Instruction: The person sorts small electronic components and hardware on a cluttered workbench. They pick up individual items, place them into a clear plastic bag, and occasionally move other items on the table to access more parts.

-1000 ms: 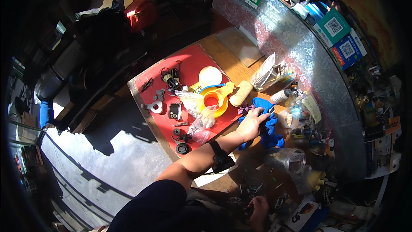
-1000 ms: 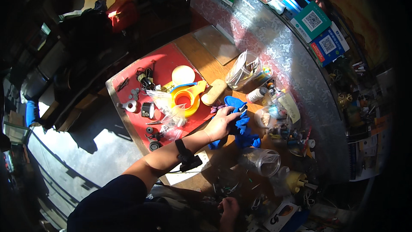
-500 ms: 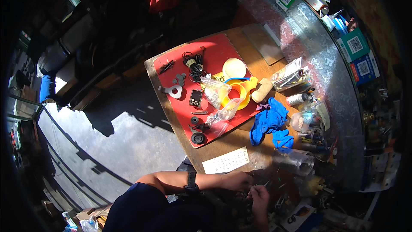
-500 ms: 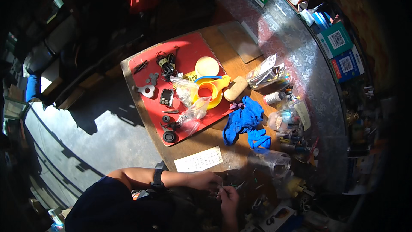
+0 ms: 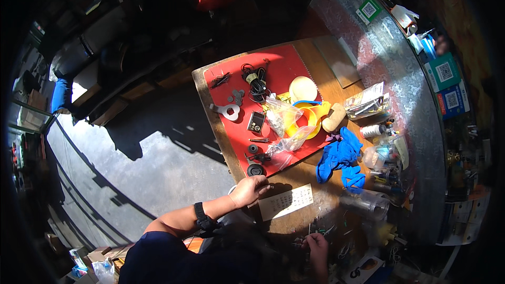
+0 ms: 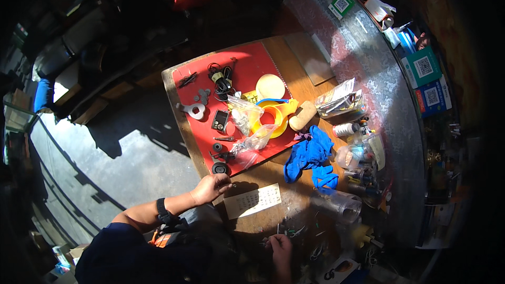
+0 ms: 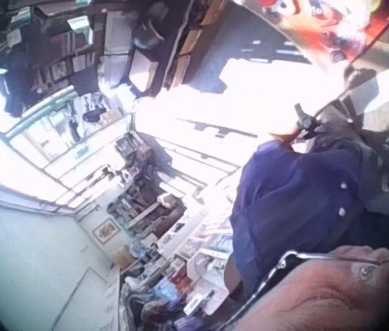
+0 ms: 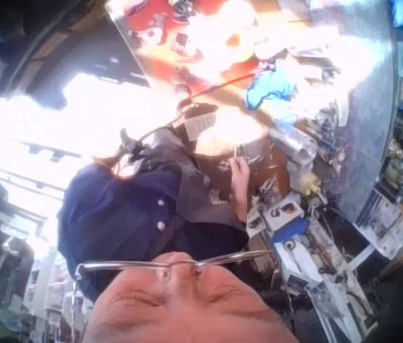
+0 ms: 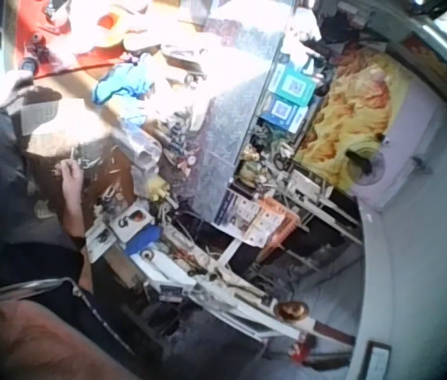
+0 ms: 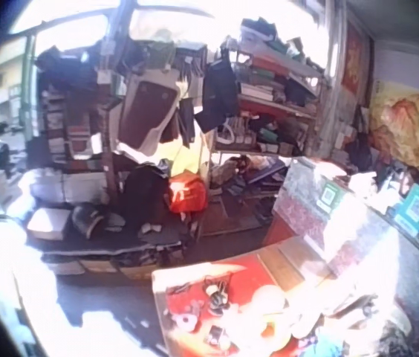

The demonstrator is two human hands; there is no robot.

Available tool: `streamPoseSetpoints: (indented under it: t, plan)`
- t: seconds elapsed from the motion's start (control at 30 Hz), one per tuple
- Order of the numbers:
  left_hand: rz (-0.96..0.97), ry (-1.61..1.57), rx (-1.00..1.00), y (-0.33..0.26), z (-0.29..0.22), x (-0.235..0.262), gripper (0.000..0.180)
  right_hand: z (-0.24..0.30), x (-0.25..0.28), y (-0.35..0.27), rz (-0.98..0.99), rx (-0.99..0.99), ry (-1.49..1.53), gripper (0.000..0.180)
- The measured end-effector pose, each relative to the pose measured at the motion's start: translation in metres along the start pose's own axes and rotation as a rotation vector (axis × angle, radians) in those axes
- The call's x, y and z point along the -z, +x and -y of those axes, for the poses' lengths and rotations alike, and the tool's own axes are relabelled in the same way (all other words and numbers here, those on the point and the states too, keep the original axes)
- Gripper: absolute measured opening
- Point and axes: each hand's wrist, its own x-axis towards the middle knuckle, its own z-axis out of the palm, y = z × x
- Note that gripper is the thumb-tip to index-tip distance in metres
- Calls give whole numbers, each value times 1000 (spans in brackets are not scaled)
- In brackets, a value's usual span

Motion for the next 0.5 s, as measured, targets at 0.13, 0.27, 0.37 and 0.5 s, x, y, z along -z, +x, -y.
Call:
streamPoseSetpoints:
  t: [0.13, 0.27, 0.37, 0.5]
  plan:
    - [-180, -51, 130, 6, 16, 41, 14, -5, 6, -7, -63, -35, -50, 9]
    - [-276, -49, 82, 12, 24, 53, 12, -7, 11, -15, -110, -44, -98, 10]
    - [-274, 6, 41, 17, 30, 53, 12, -14, 19, -25, -166, -129, -70, 10]
    - [-301, -57, 2, 20, 31, 49, 10, -34, 25, -25, -165, -119, -71, 11]
